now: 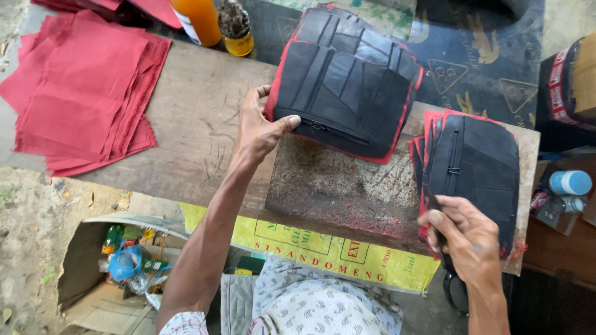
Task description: The person uses scissors to trim excess red fabric from the edges of black fabric pieces with zippers. The person repeatedly picks up a piece, cuts along the perimeter, and places it on a growing stack on the table.
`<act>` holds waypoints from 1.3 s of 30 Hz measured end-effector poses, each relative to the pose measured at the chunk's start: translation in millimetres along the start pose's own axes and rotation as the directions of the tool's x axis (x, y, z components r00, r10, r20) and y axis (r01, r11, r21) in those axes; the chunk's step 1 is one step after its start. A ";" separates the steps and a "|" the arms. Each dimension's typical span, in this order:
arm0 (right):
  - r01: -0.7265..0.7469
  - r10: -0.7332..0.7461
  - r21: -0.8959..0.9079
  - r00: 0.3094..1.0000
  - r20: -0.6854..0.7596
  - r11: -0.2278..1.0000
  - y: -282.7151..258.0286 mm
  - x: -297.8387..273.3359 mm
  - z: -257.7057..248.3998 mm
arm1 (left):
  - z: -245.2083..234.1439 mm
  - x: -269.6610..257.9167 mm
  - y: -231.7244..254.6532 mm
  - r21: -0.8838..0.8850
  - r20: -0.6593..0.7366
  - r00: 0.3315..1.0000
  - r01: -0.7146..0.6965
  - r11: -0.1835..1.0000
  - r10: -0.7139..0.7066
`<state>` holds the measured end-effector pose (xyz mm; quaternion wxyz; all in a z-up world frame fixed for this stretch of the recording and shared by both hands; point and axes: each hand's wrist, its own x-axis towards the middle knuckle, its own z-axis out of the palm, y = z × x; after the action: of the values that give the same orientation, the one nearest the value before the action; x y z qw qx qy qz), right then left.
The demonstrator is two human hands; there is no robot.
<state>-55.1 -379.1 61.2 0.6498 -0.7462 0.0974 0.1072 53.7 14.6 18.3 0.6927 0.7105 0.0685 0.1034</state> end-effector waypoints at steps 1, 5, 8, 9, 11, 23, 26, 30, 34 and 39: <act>-0.001 0.002 -0.025 0.999 0.035 1.000 -3.5 3.3 9.4 | -3.2 -5.8 1.5 0.024 -0.010 0.999 -0.039 0.999 0.039; -0.027 0.040 -0.086 0.987 0.156 0.996 -17.4 21.2 40.8 | -7.6 -30.9 11.6 0.738 -0.133 0.915 -0.164 0.654 0.380; -0.015 0.043 -0.154 0.983 0.178 0.988 -22.3 27.7 56.1 | 3.3 -48.4 11.2 0.554 -0.163 0.976 -0.033 0.832 0.147; 0.005 0.024 -0.157 0.983 0.181 0.988 -23.0 29.3 61.3 | 8.7 -54.2 10.1 0.590 -0.121 0.958 -0.141 0.795 0.260; 0.031 -0.002 -0.155 0.983 0.184 0.987 -25.4 30.2 68.9 | 17.3 -61.3 10.1 0.664 0.001 0.908 -0.313 0.679 0.418; 0.064 -0.033 -0.221 0.990 0.139 0.973 -32.3 36.2 92.4 | 16.6 -72.3 0.5 0.631 -0.076 0.929 -0.236 0.740 0.361; 0.279 -0.232 -0.354 0.958 0.171 0.892 -30.9 45.4 110.4 | 19.7 -71.5 -6.4 0.663 -0.035 0.930 -0.253 0.705 0.366; 0.571 -0.504 -0.530 0.816 0.282 0.627 -33.6 60.1 136.1 | 21.2 -68.6 -13.3 0.650 -0.057 0.921 -0.260 0.714 0.386; 0.694 -0.633 -0.525 0.699 0.331 0.492 -37.2 68.6 156.9 | 17.6 -64.7 -18.3 0.529 -0.092 0.913 -0.293 0.797 0.397; 0.679 -0.606 -0.540 0.718 0.344 0.498 -36.4 73.6 176.8 | 13.9 -64.1 -18.8 0.489 -0.102 0.915 -0.295 0.821 0.390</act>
<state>19.8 -199.4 51.2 0.3558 -0.8931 -0.2647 -0.0757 -4.2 -13.7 -4.0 0.4621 0.8419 0.0302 0.2772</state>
